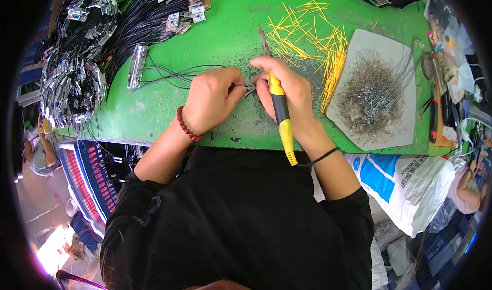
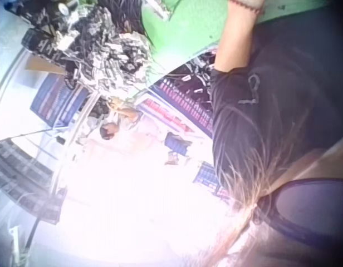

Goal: The person solders wires onto circuit boards using a soldering iron on a workbench.

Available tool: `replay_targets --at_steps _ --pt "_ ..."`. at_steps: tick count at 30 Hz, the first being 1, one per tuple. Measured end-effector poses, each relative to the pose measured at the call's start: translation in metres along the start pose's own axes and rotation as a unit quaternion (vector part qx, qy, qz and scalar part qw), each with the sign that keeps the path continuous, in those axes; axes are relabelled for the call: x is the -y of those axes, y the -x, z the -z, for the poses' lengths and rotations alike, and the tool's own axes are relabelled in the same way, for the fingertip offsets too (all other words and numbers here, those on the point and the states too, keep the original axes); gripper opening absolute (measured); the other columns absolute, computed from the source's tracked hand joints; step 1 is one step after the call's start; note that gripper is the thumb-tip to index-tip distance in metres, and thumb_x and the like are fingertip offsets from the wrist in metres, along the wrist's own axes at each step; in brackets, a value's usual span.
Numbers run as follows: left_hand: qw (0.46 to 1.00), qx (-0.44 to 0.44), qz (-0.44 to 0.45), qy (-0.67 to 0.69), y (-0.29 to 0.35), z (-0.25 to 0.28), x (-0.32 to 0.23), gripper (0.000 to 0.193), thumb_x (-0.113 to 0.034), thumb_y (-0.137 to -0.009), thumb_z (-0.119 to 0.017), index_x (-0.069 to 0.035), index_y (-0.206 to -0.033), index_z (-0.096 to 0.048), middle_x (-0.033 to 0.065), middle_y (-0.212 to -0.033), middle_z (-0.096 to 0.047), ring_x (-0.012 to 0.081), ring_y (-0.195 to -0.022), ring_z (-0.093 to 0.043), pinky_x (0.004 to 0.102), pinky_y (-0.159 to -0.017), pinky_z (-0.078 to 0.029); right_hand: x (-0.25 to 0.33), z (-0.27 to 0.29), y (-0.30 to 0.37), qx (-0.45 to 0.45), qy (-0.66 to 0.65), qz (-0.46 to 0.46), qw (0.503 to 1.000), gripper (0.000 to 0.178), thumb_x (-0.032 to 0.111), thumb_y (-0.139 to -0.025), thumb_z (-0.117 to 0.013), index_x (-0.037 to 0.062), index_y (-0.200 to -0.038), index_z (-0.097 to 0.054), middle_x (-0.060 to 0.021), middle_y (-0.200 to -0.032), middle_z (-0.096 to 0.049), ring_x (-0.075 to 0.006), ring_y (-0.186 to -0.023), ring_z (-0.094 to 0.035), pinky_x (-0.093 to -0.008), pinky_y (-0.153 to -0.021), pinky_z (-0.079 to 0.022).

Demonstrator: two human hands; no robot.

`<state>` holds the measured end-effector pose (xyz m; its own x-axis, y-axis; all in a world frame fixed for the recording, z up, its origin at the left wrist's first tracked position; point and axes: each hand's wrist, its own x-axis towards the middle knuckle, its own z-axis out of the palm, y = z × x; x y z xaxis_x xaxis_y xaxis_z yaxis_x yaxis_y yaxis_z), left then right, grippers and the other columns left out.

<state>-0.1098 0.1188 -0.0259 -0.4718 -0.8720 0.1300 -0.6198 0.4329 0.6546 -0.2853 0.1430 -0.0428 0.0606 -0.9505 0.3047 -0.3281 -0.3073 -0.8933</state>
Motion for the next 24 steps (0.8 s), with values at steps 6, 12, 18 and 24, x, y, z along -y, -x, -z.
replay_targets --at_steps 6,12,18,24 --pt "1.0 -0.005 -0.005 -0.004 0.002 -0.001 0.0 0.009 -0.011 -0.077 -0.064 -0.003 -0.078 -0.059 0.013 -0.073 -0.061 0.0325 -0.069 -0.06 0.0408 -0.062 -0.047 0.006 -0.005 -0.005 -0.001 0.001 0.01 1.0 0.034 -0.006 -0.076 -0.062 0.0103 -0.106 -0.06 -0.0081 -0.073 -0.063 -0.0203 -0.072 -0.069 -0.0277 -0.062 -0.052" --pt "1.0 -0.012 -0.003 0.002 0.001 -0.002 -0.001 0.009 -0.01 -0.076 -0.065 -0.003 -0.076 -0.059 0.0127 -0.072 -0.061 0.0321 -0.068 -0.06 0.0406 -0.061 -0.047 0.0 -0.002 -0.003 -0.054 -0.015 0.014 0.998 0.038 -0.004 -0.073 -0.067 0.0119 -0.107 -0.062 -0.0099 -0.077 -0.065 -0.0218 -0.065 -0.065 -0.0299 -0.059 -0.051" --pt "1.0 -0.009 0.006 0.015 0.002 0.001 0.0 0.009 -0.01 -0.076 -0.067 -0.003 -0.078 -0.061 0.012 -0.073 -0.062 0.03 -0.069 -0.061 0.0381 -0.061 -0.048 -0.006 -0.004 0.004 -0.026 0.058 0.063 0.996 0.038 -0.003 -0.07 -0.07 0.0136 -0.104 -0.064 -0.0075 -0.073 -0.064 -0.0223 -0.06 -0.063 -0.031 -0.054 -0.048" --pt "0.999 -0.01 0.03 0.043 0.003 0.0 0.0 0.008 -0.009 -0.075 -0.067 -0.003 -0.075 -0.061 0.0115 -0.073 -0.062 0.0291 -0.067 -0.061 0.0369 -0.061 -0.048 -0.011 -0.004 0.009 -0.036 0.024 0.032 0.999 0.031 0.001 -0.076 -0.069 0.0126 -0.104 -0.064 -0.0074 -0.071 -0.064 -0.0201 -0.06 -0.064 -0.0296 -0.055 -0.048"
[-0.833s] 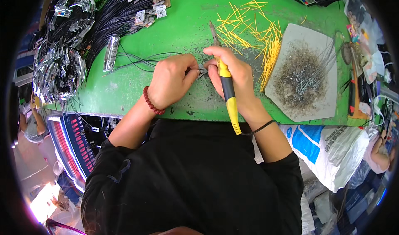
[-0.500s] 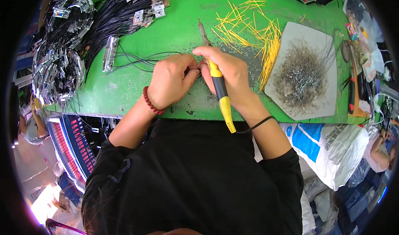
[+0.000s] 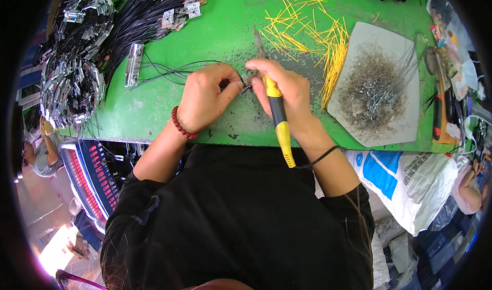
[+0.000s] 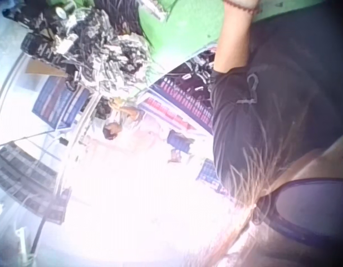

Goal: The person solders wires onto circuit boards using a soldering iron on a workbench.

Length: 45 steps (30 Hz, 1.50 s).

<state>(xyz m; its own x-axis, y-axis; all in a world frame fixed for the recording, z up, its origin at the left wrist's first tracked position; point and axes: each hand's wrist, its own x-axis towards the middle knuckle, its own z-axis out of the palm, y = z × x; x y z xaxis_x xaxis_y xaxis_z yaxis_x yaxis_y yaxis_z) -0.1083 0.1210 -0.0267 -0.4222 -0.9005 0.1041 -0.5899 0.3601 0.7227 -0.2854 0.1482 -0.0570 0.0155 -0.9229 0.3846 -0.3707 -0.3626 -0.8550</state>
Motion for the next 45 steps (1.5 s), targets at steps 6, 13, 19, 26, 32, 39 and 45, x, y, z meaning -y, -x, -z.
replay_targets --at_steps 6,13,19,26,32,39,45 --pt "0.998 -0.022 -0.021 -0.05 -0.001 -0.005 -0.001 0.007 -0.007 -0.071 -0.066 -0.003 -0.07 -0.06 0.0114 -0.068 -0.06 0.0282 -0.064 -0.059 0.0373 -0.058 -0.047 0.024 0.027 0.004 0.024 -0.146 -0.159 0.976 0.034 0.018 -0.093 -0.058 -0.0003 -0.121 -0.053 -0.0093 -0.077 -0.068 -0.0098 -0.065 -0.059 -0.0222 -0.062 -0.047" --pt "0.997 0.03 -0.001 -0.07 -0.008 -0.001 -0.006 0.007 -0.009 -0.072 -0.061 -0.005 -0.068 -0.058 0.0127 -0.071 -0.06 0.0325 -0.07 -0.06 0.043 -0.061 -0.05 0.007 0.05 0.027 -0.006 -0.141 -0.084 0.986 0.043 0.031 -0.092 -0.057 -0.0049 -0.116 -0.06 -0.0132 -0.098 -0.067 -0.0174 -0.082 -0.062 -0.0287 -0.075 -0.047" --pt "0.987 0.071 0.0 -0.148 -0.016 0.002 -0.011 0.009 -0.013 -0.071 -0.065 -0.005 -0.068 -0.061 0.0105 -0.07 -0.063 0.0307 -0.068 -0.062 0.0404 -0.061 -0.049 0.007 0.042 0.033 -0.071 -0.187 -0.134 0.971 0.018 0.009 -0.082 -0.064 -0.0002 -0.096 -0.058 0.0019 -0.073 -0.052 -0.0027 -0.059 -0.044 -0.0199 -0.053 -0.033" --pt "0.977 0.09 -0.001 -0.195 -0.019 0.002 -0.014 0.008 -0.013 -0.071 -0.062 -0.006 -0.068 -0.062 0.0111 -0.069 -0.064 0.032 -0.067 -0.063 0.0419 -0.061 -0.05 0.007 0.044 0.035 -0.064 -0.208 -0.143 0.966 0.016 0.002 -0.079 -0.066 0.0029 -0.087 -0.052 0.0031 -0.07 -0.051 -0.0011 -0.059 -0.043 -0.0184 -0.052 -0.033" --pt "0.979 0.088 0.001 -0.183 -0.019 0.003 -0.013 0.009 -0.014 -0.071 -0.061 -0.005 -0.066 -0.062 0.0123 -0.069 -0.063 0.0326 -0.067 -0.062 0.0427 -0.06 -0.05 0.011 0.04 0.034 -0.042 -0.204 -0.165 0.964 0.016 0.0 -0.077 -0.066 0.0032 -0.085 -0.052 0.0035 -0.068 -0.051 -0.0009 -0.059 -0.044 -0.0188 -0.052 -0.034" --pt "0.981 0.085 -0.002 -0.172 -0.019 0.003 -0.011 0.011 -0.014 -0.073 -0.06 -0.005 -0.066 -0.06 0.0132 -0.069 -0.062 0.0332 -0.067 -0.062 0.0434 -0.059 -0.05 0.009 0.038 0.032 -0.023 -0.178 -0.152 0.972 0.015 -0.003 -0.076 -0.066 0.0031 -0.083 -0.053 0.0034 -0.068 -0.051 -0.0006 -0.058 -0.045 -0.0187 -0.051 -0.035" --pt "0.983 0.082 0.0 -0.165 -0.02 0.003 -0.01 0.009 -0.013 -0.07 -0.062 -0.005 -0.066 -0.061 0.0117 -0.067 -0.063 0.0322 -0.065 -0.062 0.0412 -0.059 -0.049 0.01 0.037 0.03 -0.019 -0.162 -0.146 0.976 0.015 -0.001 -0.076 -0.067 0.0028 -0.083 -0.054 0.0037 -0.067 -0.051 -0.0006 -0.058 -0.045 -0.019 -0.05 -0.035"
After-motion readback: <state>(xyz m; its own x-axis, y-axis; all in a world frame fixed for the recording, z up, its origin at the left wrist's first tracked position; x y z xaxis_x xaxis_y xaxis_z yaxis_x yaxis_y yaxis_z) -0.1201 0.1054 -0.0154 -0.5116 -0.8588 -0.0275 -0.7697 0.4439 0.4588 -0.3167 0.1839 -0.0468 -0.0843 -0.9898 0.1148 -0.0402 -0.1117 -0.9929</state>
